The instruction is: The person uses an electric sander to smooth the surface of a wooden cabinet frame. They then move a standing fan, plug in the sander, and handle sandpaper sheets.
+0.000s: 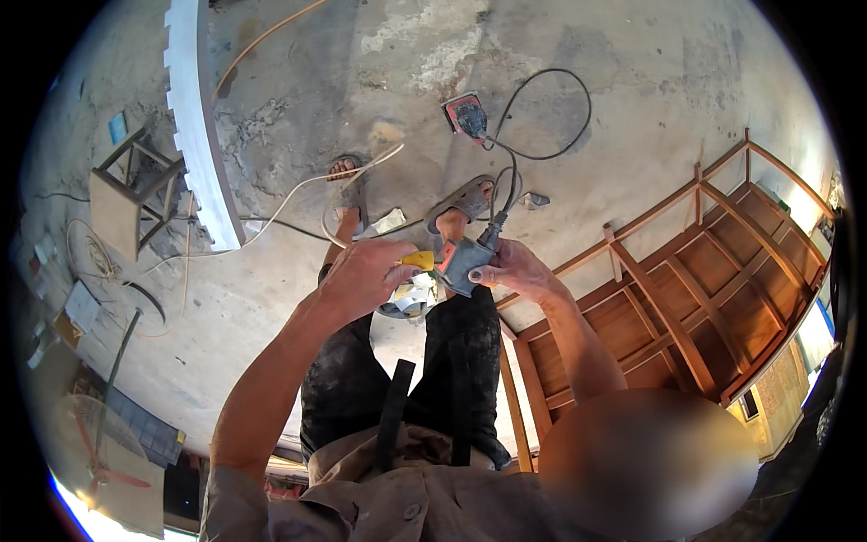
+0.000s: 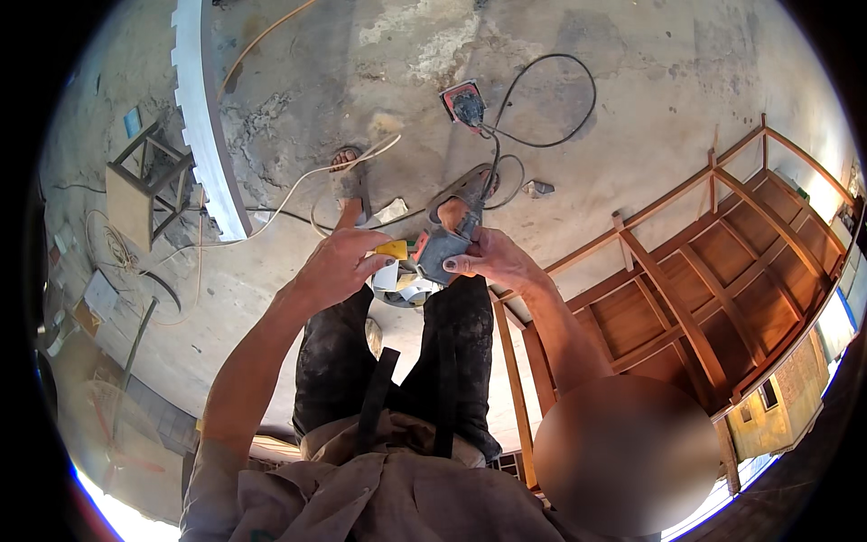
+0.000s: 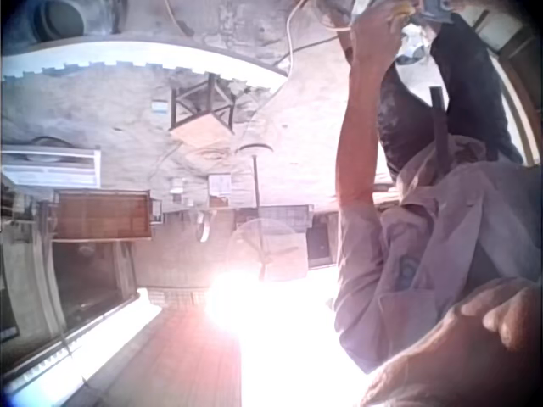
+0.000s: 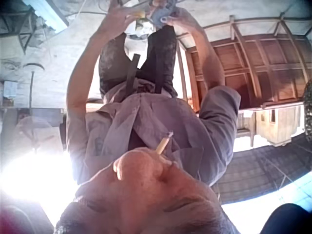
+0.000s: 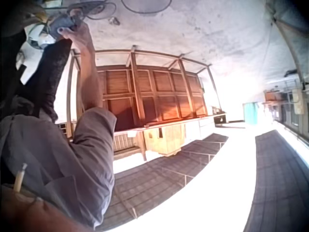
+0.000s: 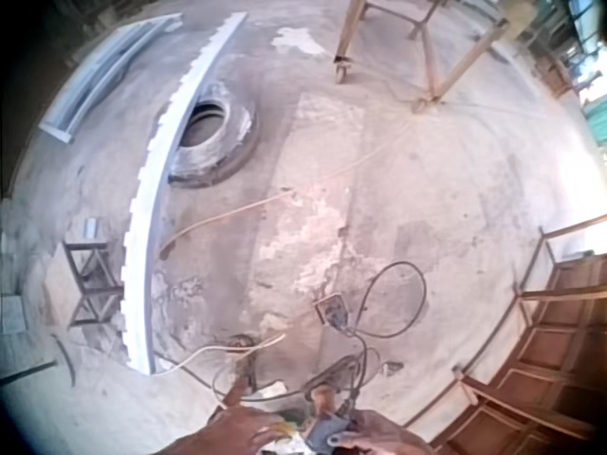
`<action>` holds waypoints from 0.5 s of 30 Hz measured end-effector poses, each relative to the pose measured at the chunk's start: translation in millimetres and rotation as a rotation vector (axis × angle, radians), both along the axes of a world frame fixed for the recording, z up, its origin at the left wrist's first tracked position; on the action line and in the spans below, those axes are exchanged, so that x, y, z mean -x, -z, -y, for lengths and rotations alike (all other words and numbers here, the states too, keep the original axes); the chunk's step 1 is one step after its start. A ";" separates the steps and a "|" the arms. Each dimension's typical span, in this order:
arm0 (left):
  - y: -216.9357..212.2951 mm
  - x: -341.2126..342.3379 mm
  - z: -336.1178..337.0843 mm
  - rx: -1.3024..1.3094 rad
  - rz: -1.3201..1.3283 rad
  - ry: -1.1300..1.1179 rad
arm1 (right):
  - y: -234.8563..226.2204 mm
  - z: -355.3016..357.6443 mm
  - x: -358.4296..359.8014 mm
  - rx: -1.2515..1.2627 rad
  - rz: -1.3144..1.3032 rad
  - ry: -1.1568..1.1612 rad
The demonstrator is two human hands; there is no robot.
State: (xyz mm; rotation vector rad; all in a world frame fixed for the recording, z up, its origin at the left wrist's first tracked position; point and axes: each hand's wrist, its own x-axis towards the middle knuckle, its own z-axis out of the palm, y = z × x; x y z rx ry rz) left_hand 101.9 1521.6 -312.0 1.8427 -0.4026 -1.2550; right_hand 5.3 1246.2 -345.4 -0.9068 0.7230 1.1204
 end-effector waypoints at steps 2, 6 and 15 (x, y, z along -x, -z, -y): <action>-0.6 -0.1 0.0 -0.025 0.010 0.058 | 2.2 -0.6 3.2 -0.012 -0.004 0.023; -14.0 -13.2 3.7 -0.166 -0.113 0.167 | 2.9 -2.2 4.2 -0.007 0.034 -0.016; -15.1 -14.2 1.4 -0.186 -0.155 0.205 | -6.2 2.1 -1.0 0.010 0.017 -0.068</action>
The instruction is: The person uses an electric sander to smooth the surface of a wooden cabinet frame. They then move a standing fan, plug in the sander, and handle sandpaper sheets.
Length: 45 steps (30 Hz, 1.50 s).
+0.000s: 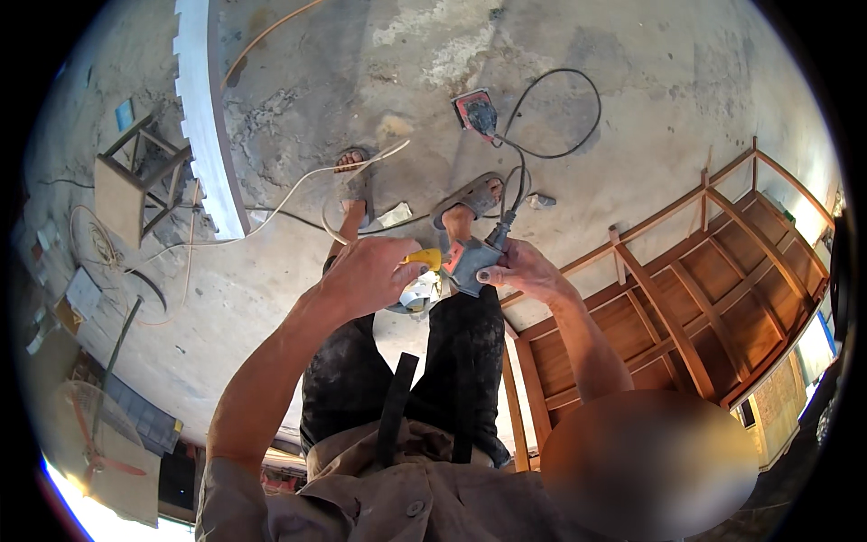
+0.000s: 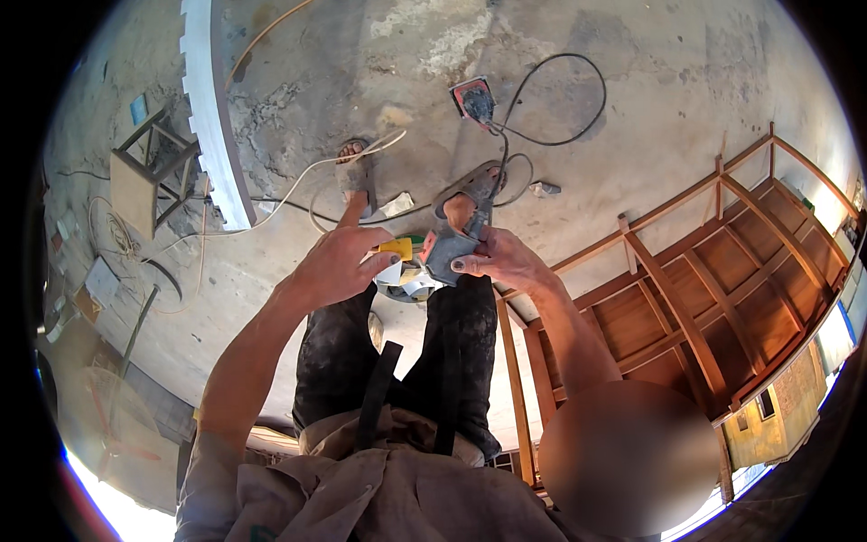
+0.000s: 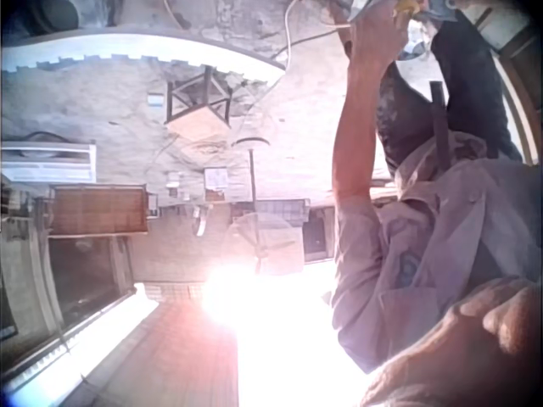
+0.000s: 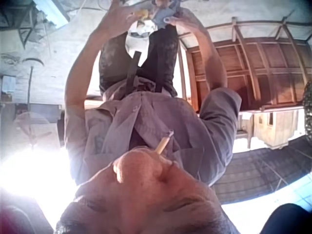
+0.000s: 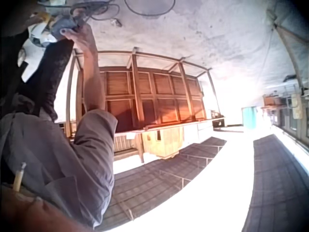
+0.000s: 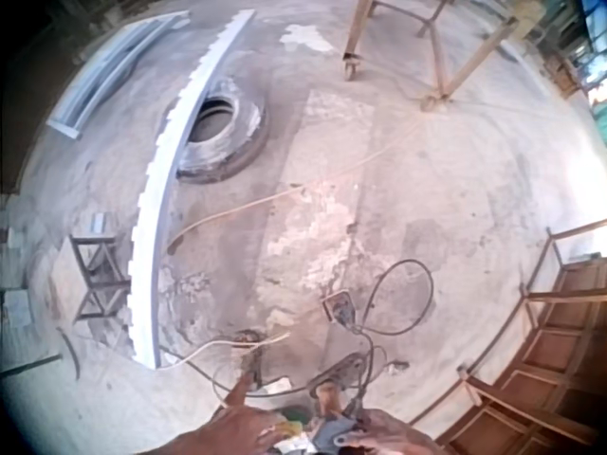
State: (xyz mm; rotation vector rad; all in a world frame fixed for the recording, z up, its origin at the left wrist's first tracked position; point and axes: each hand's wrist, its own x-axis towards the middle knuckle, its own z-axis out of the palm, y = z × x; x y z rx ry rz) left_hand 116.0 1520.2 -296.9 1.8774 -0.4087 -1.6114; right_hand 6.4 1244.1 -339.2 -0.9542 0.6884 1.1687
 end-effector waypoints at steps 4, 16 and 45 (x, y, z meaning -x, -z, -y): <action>0.0 1.3 1.2 -0.027 0.007 -0.016 | -9.8 -0.4 -7.7 0.021 -0.004 -0.063; 0.3 2.6 2.6 -0.062 -0.064 0.012 | -5.1 -2.5 4.9 0.044 0.058 -0.034; -22.3 7.2 -6.6 0.083 -0.022 -0.106 | -37.8 -8.2 -8.8 0.036 0.108 -0.089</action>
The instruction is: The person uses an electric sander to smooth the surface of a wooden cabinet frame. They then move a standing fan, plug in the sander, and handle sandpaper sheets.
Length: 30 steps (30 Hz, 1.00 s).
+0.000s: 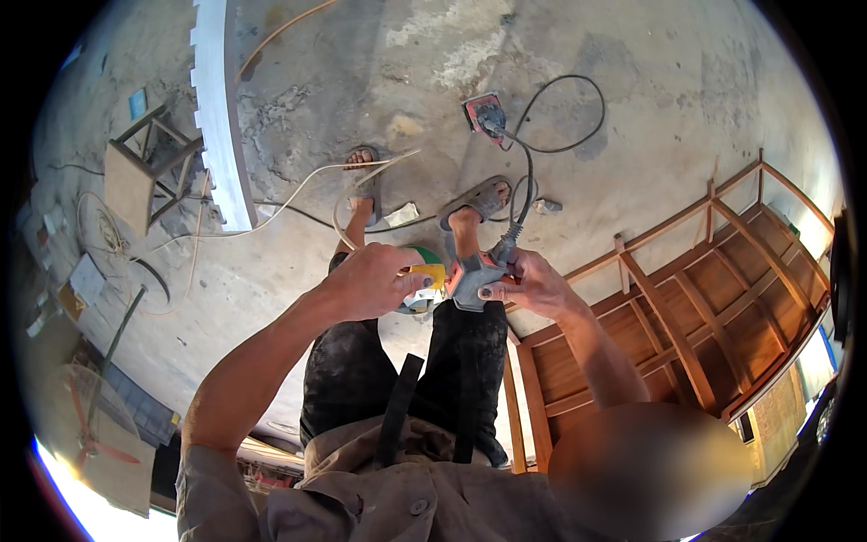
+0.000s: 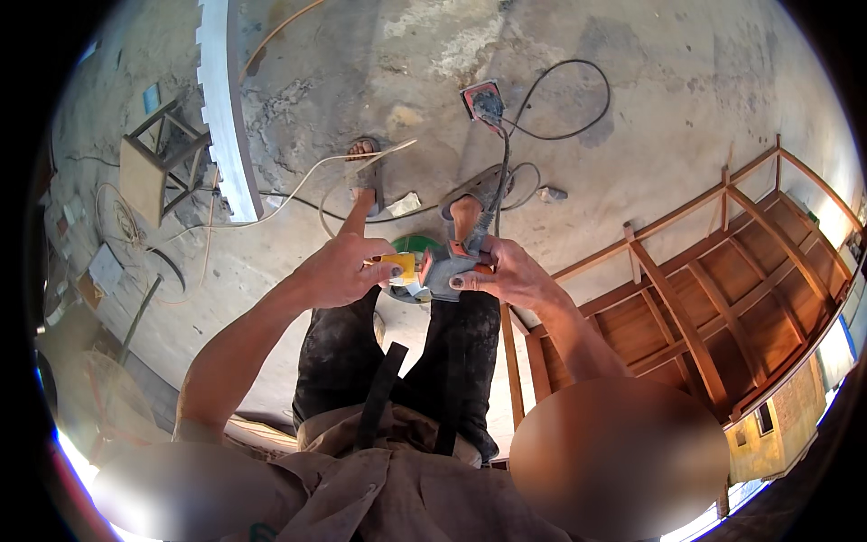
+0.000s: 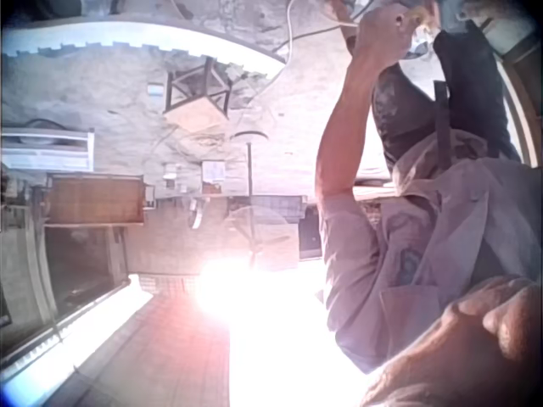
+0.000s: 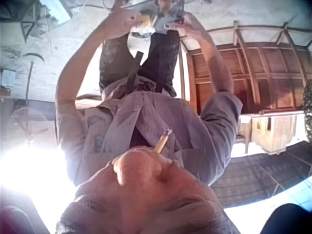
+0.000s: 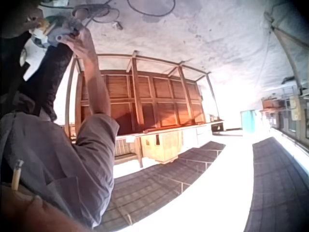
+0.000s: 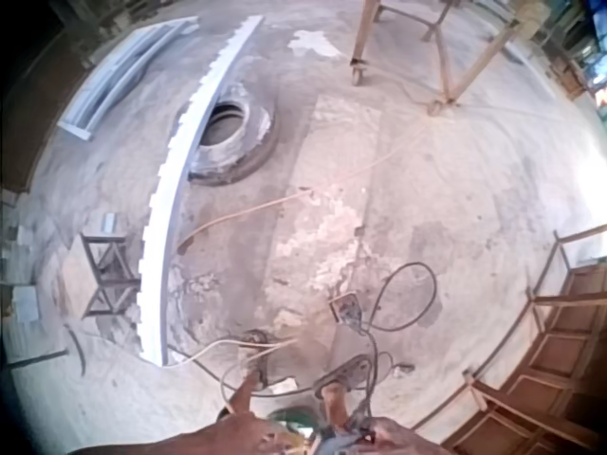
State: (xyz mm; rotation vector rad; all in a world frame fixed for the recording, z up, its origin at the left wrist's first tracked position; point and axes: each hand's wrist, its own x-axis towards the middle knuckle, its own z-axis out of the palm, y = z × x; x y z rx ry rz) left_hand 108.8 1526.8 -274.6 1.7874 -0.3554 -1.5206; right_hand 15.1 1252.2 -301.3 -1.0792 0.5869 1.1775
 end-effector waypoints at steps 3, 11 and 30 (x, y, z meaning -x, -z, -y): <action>-2.6 -2.5 0.5 -0.005 -0.003 0.002 | -3.0 -2.4 -3.3 0.034 0.041 -0.037; -6.5 -1.5 5.8 -0.022 -0.040 0.044 | -14.0 -5.6 -9.5 0.085 0.083 -0.132; 89.1 9.0 2.0 -0.104 0.801 -0.034 | 123.9 -39.6 2.5 0.296 0.245 0.155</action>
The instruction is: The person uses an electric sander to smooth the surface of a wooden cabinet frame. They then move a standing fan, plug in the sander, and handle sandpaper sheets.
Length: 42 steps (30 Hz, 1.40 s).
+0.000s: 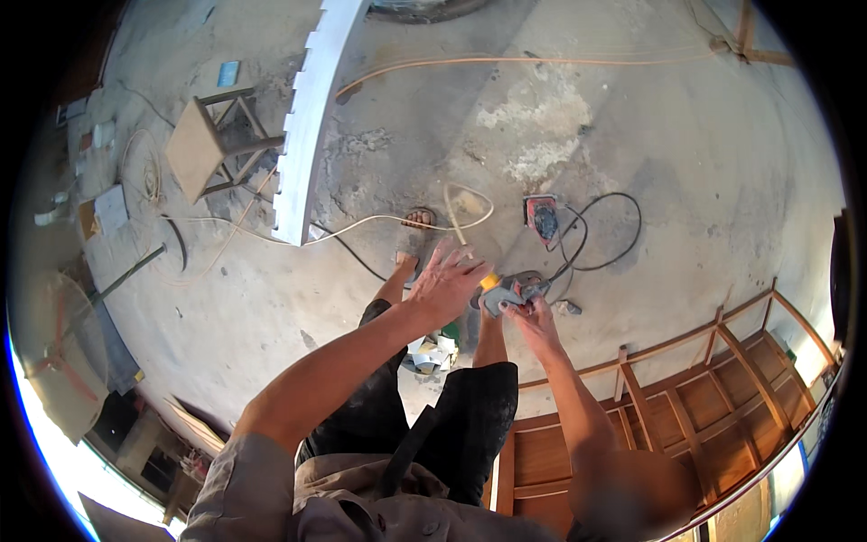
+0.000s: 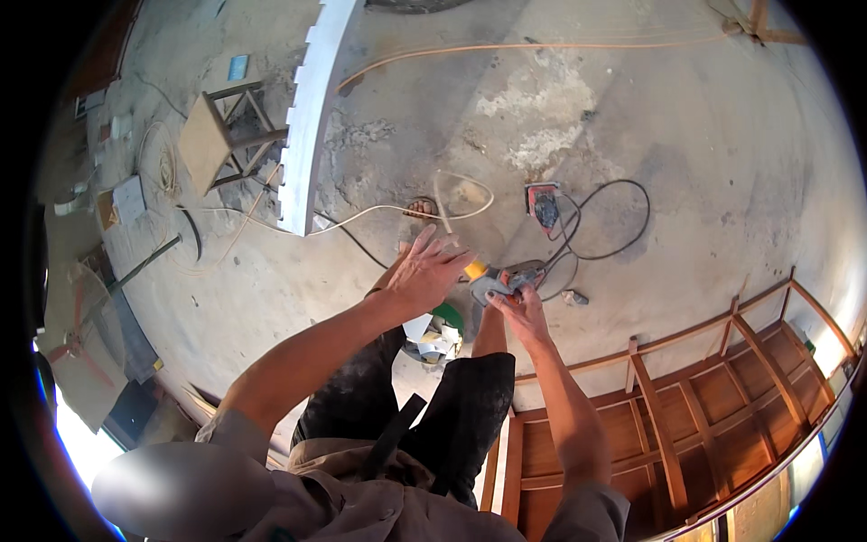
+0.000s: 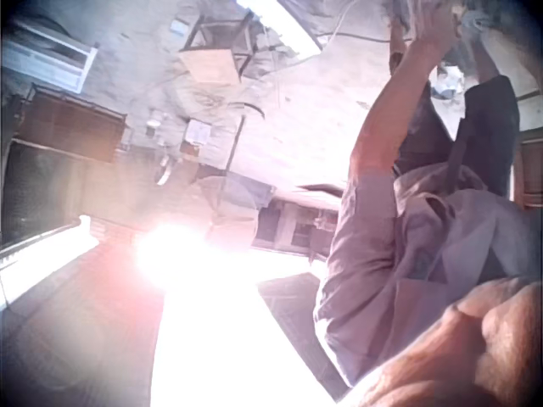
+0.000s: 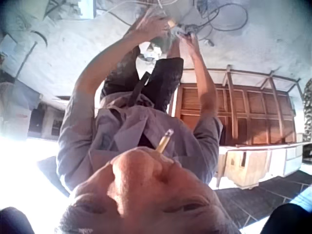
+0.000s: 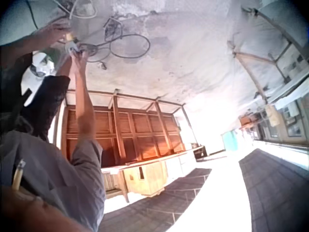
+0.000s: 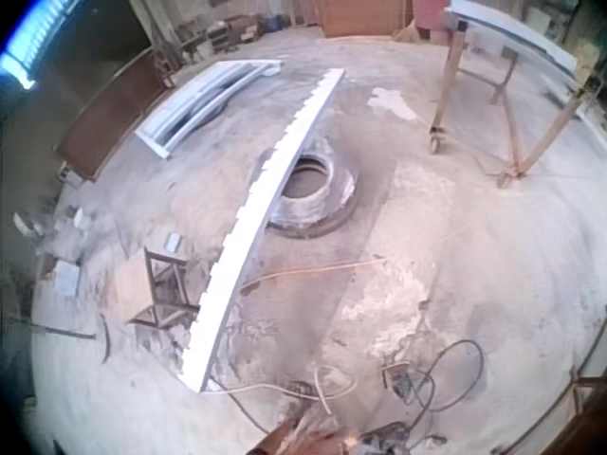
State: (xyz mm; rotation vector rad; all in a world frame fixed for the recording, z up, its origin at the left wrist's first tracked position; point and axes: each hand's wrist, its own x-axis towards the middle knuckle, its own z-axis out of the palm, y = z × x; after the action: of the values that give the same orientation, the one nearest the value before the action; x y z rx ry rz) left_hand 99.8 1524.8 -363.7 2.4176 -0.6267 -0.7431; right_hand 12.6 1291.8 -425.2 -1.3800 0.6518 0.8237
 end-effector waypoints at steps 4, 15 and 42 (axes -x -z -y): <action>-0.7 52.3 -33.2 -0.113 -0.008 -0.286 | 88.0 -20.3 -27.5 0.085 -0.031 0.080; -18.3 173.6 -110.9 -0.397 -0.366 -0.638 | 268.7 -72.1 -113.5 0.377 -0.037 -0.052; -181.3 513.3 -40.7 0.228 -0.578 -2.077 | -223.6 32.5 25.6 0.400 -0.018 -1.381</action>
State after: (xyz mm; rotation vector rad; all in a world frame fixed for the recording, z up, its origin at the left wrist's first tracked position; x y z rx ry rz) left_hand -413.5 1565.5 -182.3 1.2739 1.6630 -0.2276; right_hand -13.0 1259.4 -201.5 -2.1710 -0.2782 1.8288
